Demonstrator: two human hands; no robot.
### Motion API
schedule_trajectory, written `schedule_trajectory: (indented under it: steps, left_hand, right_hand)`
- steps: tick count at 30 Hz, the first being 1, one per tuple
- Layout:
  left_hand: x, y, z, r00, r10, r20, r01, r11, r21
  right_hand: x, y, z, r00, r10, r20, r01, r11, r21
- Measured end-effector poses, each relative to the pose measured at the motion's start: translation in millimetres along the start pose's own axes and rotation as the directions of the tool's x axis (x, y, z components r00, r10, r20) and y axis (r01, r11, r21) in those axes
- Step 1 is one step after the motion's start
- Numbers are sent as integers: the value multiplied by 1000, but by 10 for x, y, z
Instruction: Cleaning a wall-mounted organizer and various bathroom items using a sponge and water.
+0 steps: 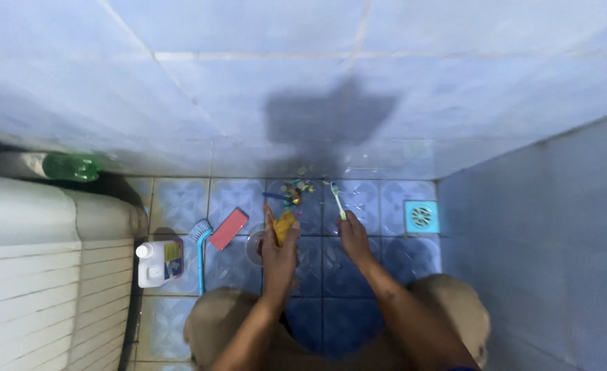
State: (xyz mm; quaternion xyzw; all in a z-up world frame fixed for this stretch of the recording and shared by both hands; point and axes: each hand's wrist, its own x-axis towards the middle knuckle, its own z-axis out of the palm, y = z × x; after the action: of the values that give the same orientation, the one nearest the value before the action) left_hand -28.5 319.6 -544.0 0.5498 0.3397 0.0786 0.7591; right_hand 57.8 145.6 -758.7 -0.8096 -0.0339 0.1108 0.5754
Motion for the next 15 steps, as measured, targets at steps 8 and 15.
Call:
schedule_trajectory:
  steps: [8,15]
  left_hand:
    - [-1122,1239,837,977,-77,200,65,996,67]
    - [-2452,1936,1859,701,22,713,-53,998,21]
  right_hand:
    - [-1241,-2637,-1448,996,49,-70,-28,960,280]
    - [-2516,-4421,-2812,884,157,-440,-12,949,314]
